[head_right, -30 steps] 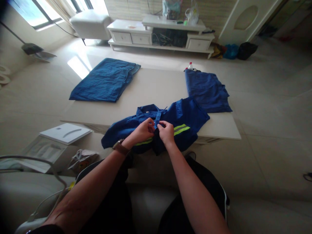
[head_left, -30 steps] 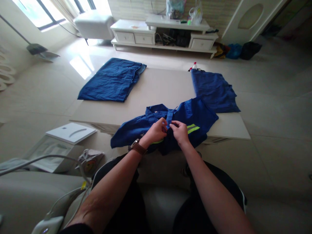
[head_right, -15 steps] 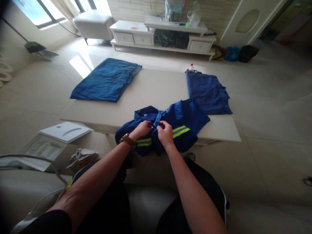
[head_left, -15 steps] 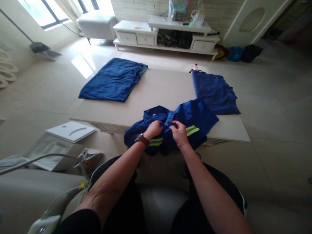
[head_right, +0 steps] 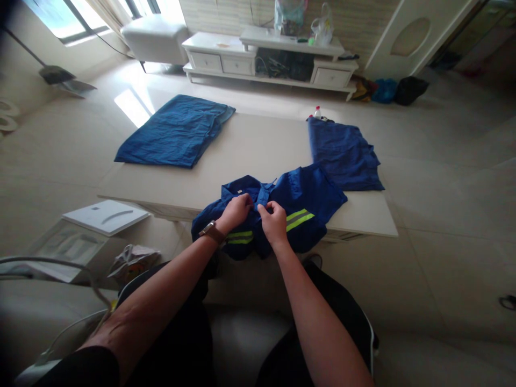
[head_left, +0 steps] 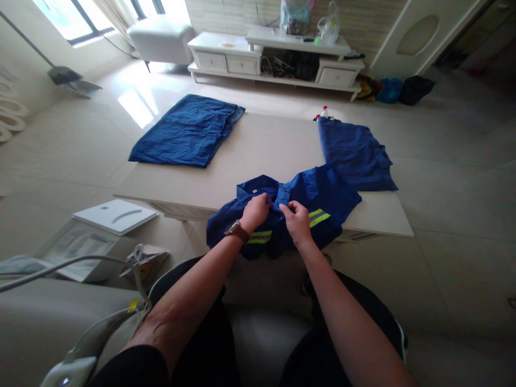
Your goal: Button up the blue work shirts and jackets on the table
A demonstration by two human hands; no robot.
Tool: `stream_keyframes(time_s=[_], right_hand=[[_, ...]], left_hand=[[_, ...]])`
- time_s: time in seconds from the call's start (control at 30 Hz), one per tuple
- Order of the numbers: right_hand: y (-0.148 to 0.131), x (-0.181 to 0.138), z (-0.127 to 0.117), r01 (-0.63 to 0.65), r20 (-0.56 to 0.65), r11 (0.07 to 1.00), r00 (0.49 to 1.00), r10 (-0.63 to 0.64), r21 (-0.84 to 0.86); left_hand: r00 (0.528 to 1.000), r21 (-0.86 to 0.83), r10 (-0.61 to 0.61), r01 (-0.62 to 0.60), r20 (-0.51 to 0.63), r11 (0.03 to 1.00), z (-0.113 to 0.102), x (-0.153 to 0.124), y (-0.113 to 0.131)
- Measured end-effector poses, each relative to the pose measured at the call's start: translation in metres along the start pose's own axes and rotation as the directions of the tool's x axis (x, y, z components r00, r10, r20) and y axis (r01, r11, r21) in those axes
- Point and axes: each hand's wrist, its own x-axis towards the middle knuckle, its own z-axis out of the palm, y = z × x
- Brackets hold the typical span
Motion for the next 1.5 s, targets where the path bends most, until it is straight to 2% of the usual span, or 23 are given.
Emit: stream_keyframes(time_s=[0.17,0.33,0.53,0.63,0.8,0.93,1.17,1.3,1.5], right_hand=[[-0.001,-0.002,0.000,0.129,-0.047,0.984,0.990,-0.136,-0.122],[-0.003,-0.004,0.003,0.197,-0.054,0.960,0.976,-0.211,-0.198],[-0.008,-0.010,0.005,0.304,-0.018,0.934,0.950,-0.313,-0.188],[-0.009,-0.012,0.005,0.354,0.008,0.905,0.932,-0.362,-0.235],[-0.007,-0.010,0.002,0.328,-0.015,0.902,0.938,-0.346,-0.280],[-0.008,-0.008,0.001,0.332,0.025,0.916,0.942,-0.335,-0.227],[-0.009,-0.006,-0.001,0.221,0.000,0.958,0.974,-0.225,-0.185],[-0.011,-0.007,-0.002,0.189,-0.016,0.960,0.980,-0.196,-0.204],[-0.010,-0.008,-0.005,0.249,0.029,0.930,0.968,-0.251,-0.270]], left_hand=[[0.991,-0.171,0.093,-0.110,-0.101,0.979,-0.021,-0.007,0.003],[0.968,-0.315,0.198,-0.238,-0.153,0.919,-0.028,-0.018,0.005],[0.967,-0.339,0.169,-0.227,-0.191,0.913,-0.028,-0.019,0.010],[0.969,-0.376,0.172,-0.228,-0.178,0.898,-0.028,-0.019,0.012],[0.963,-0.433,0.244,-0.270,-0.116,0.860,-0.032,-0.020,0.016],[0.966,-0.406,0.224,-0.257,-0.127,0.877,-0.034,-0.020,0.016],[0.978,-0.471,0.150,-0.201,-0.145,0.859,-0.029,-0.018,0.014],[0.979,-0.490,0.160,-0.203,-0.128,0.848,-0.026,-0.016,0.012],[0.981,-0.497,0.167,-0.196,-0.102,0.845,-0.025,-0.017,0.011]])
